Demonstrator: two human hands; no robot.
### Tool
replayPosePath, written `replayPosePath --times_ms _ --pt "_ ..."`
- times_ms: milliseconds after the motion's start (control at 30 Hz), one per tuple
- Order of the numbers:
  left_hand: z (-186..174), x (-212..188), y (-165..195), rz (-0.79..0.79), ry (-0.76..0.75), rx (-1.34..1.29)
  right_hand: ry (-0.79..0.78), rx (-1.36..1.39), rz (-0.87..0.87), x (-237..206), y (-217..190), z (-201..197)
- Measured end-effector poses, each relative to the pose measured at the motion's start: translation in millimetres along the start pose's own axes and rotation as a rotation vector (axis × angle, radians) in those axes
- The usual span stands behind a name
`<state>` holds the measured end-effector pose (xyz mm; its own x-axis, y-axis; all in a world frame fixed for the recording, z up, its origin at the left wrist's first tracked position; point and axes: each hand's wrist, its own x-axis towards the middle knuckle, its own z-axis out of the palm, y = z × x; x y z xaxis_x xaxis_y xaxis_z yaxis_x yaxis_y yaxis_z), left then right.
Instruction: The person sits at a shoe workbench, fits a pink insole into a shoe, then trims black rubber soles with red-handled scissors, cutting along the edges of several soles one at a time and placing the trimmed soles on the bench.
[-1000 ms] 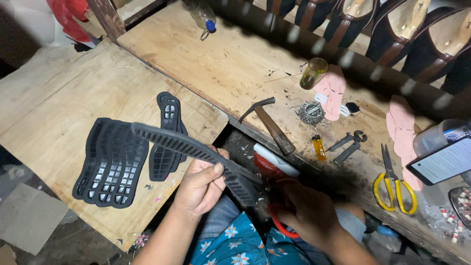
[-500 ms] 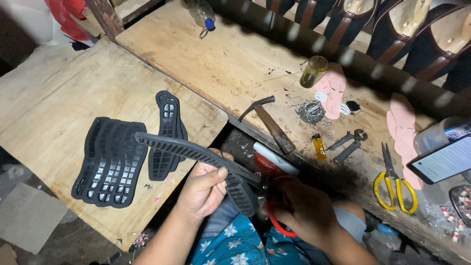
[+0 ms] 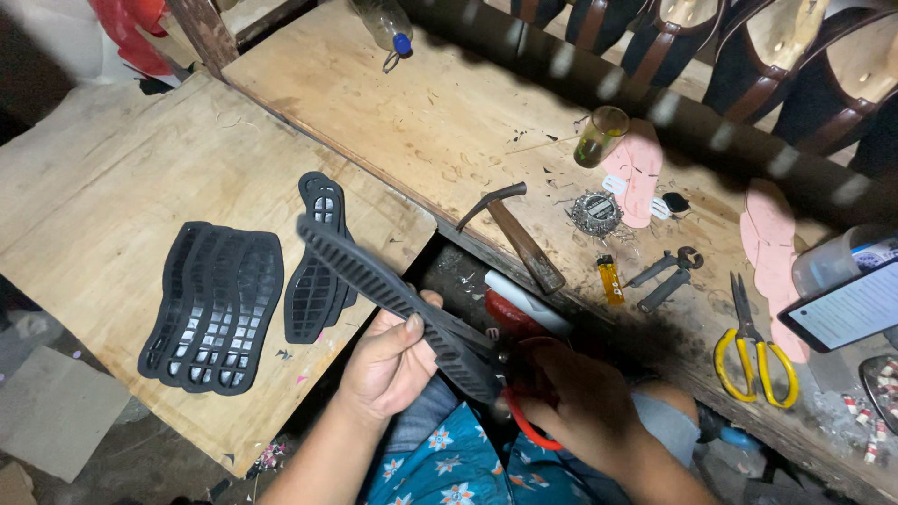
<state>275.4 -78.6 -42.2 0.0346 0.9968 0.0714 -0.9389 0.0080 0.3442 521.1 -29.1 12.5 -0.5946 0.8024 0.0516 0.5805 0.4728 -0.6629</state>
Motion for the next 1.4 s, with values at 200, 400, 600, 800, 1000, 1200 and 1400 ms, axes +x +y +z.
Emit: replayPosePath --times_ms 200,400,600,800,1000,1200,1400 --pt "-13 -2 4 0.03 -0.068 -0.062 0.001 -0.032 -0.025 2 -7 -1" --pt "-4 -4 4 0.002 -0.042 -0.114 0.013 0.104 -0.011 4 -18 -3" --pt "0 -4 5 0.012 -0.056 -0.107 0.036 0.053 -0.078 7 -22 -3" --pt "-3 -6 6 0.006 -0.058 -0.117 0.064 -0.022 -0.107 6 -16 4" --pt "-5 -6 5 0.005 -0.036 -0.117 0.055 -0.038 -0.153 6 -10 4" --pt "1 -5 6 -0.002 -0.069 -0.083 0.082 0.016 -0.14 4 -7 9" --pt "7 -1 37 0.157 -0.061 0.048 0.142 -0.02 0.139 0 25 30"
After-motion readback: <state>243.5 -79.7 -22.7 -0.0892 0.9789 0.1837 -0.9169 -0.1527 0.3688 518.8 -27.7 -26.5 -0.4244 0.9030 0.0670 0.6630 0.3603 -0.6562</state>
